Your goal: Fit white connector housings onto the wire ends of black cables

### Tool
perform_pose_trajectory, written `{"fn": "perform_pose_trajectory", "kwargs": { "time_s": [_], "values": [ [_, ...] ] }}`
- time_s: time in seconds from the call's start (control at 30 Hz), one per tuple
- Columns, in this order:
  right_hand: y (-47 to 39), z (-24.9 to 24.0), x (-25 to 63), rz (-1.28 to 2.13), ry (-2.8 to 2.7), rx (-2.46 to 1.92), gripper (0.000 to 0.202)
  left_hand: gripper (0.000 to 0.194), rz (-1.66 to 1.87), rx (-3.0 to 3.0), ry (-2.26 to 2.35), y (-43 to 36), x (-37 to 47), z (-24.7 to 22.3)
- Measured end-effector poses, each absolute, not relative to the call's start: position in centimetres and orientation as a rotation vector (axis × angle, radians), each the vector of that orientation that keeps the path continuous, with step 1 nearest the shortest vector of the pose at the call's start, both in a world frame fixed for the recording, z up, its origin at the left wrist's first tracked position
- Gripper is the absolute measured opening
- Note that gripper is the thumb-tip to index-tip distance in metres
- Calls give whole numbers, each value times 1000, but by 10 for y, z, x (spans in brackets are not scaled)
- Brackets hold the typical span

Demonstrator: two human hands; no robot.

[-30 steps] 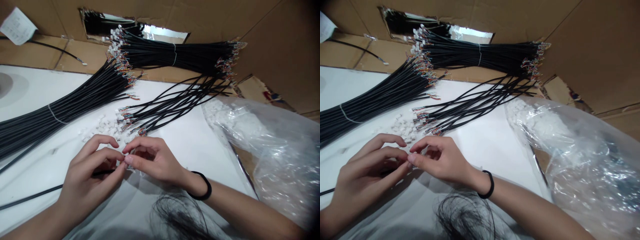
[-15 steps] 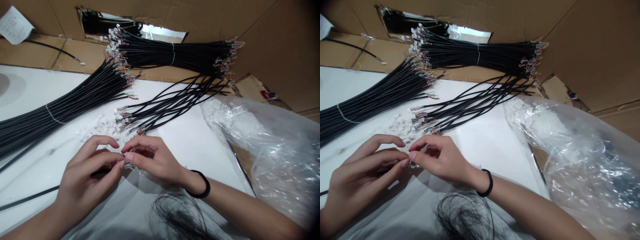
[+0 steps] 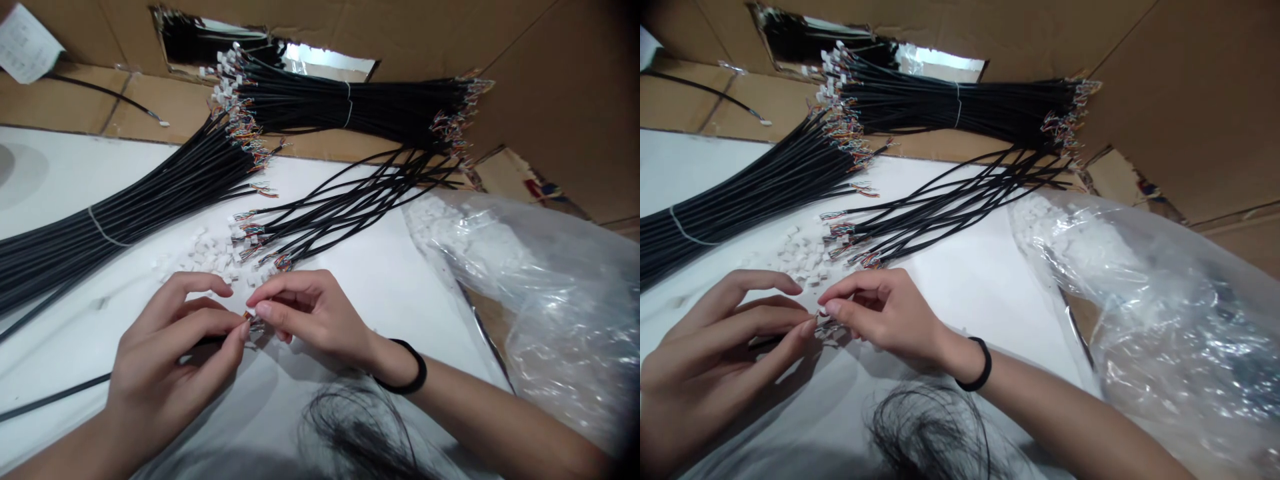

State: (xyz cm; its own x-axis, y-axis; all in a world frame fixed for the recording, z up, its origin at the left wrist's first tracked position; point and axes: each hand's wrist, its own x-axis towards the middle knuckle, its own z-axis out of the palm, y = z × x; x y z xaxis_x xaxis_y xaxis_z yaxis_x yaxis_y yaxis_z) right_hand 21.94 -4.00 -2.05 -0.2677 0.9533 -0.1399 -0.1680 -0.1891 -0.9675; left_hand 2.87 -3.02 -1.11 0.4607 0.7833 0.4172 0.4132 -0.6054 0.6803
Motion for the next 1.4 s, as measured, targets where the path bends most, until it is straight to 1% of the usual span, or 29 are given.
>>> {"fn": "perform_pose_trajectory", "kwargs": {
  "time_s": [0.27, 0.67, 0.97, 1.17, 1.4],
  "values": [
    [-39, -19, 221, 1699, -1035, -1050, 9, 10, 929, 2206, 998, -30, 27, -10],
    [-39, -18, 219, 1681, -1058, -1047, 6, 10, 895, 2202, 1007, -29, 29, -10],
    [-40, -19, 218, 1596, -1125, -1027, 5, 12, 839, 2150, 1025, -27, 28, -11],
    [-41, -20, 217, 1547, -1151, -1048, 5, 7, 880, 2095, 1049, -28, 29, -11],
    [-41, -20, 216, 1509, -1173, -1069, 6, 8, 915, 2156, 1035, -29, 29, -12]
  ]
}}
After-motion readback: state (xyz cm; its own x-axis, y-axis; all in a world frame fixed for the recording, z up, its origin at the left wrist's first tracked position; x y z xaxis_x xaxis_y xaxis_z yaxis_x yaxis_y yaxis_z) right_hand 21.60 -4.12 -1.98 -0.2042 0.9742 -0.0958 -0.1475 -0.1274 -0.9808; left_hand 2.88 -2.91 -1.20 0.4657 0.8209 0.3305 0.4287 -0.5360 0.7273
